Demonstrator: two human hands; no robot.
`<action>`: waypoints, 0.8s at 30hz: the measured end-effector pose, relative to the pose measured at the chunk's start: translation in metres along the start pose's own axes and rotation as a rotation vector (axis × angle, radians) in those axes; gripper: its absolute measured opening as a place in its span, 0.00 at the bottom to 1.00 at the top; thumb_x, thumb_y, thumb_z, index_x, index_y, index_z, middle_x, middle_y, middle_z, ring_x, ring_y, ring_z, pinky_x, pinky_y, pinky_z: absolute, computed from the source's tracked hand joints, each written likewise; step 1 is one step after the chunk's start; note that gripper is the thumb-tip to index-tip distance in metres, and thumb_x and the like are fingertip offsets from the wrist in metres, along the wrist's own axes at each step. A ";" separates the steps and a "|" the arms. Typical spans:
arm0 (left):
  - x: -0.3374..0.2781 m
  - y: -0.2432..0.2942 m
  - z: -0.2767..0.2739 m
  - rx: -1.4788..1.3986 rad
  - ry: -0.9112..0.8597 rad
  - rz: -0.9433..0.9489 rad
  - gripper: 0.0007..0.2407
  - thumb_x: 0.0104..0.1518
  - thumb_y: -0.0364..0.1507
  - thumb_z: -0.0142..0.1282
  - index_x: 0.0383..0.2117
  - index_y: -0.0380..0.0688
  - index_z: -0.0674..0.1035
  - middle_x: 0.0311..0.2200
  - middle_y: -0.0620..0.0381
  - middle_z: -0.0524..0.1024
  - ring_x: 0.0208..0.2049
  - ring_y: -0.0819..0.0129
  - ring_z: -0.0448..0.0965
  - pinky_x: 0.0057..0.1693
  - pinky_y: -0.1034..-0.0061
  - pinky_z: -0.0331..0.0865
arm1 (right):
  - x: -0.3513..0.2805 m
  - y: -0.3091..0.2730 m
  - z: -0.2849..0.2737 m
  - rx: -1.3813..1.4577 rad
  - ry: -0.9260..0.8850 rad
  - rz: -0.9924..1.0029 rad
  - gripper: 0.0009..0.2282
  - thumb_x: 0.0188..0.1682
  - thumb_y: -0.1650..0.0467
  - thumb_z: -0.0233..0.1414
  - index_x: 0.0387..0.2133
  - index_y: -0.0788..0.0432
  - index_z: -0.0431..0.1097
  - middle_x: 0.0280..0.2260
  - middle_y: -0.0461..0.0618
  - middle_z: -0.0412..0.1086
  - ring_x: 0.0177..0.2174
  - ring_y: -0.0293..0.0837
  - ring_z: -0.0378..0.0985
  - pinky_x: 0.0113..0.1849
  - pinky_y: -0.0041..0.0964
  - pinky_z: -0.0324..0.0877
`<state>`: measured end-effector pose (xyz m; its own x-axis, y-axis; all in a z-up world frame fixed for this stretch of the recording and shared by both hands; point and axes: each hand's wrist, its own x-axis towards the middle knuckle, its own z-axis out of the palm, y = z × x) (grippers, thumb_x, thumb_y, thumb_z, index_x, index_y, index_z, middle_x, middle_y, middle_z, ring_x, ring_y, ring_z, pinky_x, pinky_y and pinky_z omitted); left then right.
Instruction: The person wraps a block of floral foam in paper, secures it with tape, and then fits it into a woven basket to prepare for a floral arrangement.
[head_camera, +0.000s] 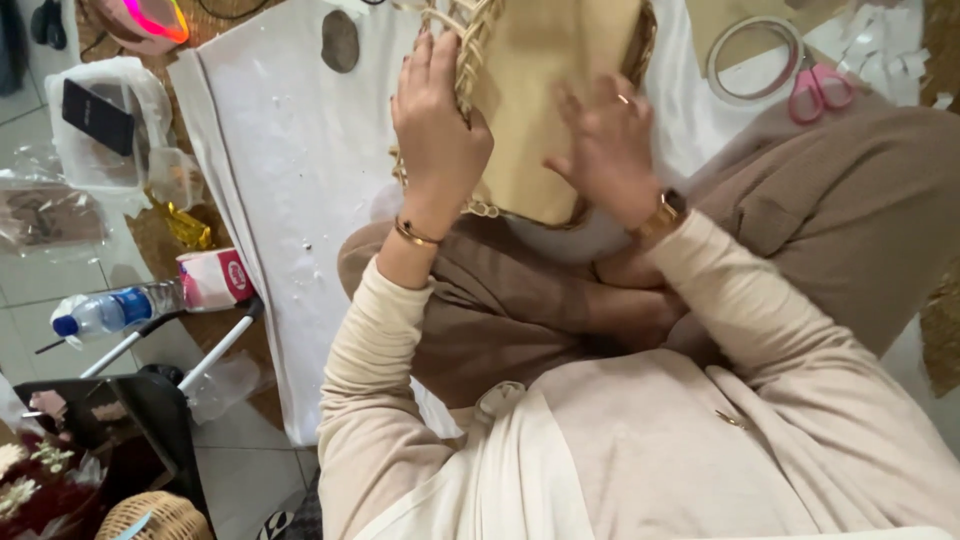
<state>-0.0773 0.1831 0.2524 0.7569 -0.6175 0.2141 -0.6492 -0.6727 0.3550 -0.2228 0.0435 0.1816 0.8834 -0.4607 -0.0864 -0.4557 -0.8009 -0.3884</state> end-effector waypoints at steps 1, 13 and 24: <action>0.007 -0.004 -0.003 -0.028 -0.049 0.075 0.30 0.47 0.18 0.53 0.63 0.47 0.67 0.66 0.44 0.65 0.67 0.45 0.65 0.69 0.50 0.61 | 0.014 0.003 0.009 -0.005 0.017 -0.208 0.44 0.32 0.51 0.68 0.65 0.46 0.59 0.66 0.66 0.47 0.62 0.69 0.53 0.53 0.76 0.53; 0.048 -0.031 -0.018 -0.190 -0.033 0.563 0.14 0.62 0.24 0.55 0.54 0.43 0.73 0.47 0.43 0.75 0.46 0.43 0.74 0.52 0.56 0.67 | 0.067 -0.015 0.072 -0.033 -0.004 -0.634 0.48 0.37 0.33 0.38 0.69 0.41 0.58 0.67 0.71 0.46 0.63 0.75 0.47 0.50 0.93 0.37; 0.043 -0.043 0.022 0.128 0.109 0.615 0.12 0.66 0.29 0.57 0.54 0.61 0.74 0.16 0.67 0.68 0.16 0.70 0.68 0.26 0.70 0.63 | 0.014 -0.065 0.088 -0.225 0.034 -0.779 0.28 0.30 0.49 0.60 0.44 0.44 0.71 0.58 0.52 0.64 0.60 0.65 0.63 0.52 0.89 0.47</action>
<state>-0.0185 0.1766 0.2259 0.2422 -0.8657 0.4381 -0.9662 -0.2565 0.0273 -0.1712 0.1232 0.1250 0.9537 0.2528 0.1627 0.2749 -0.9524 -0.1315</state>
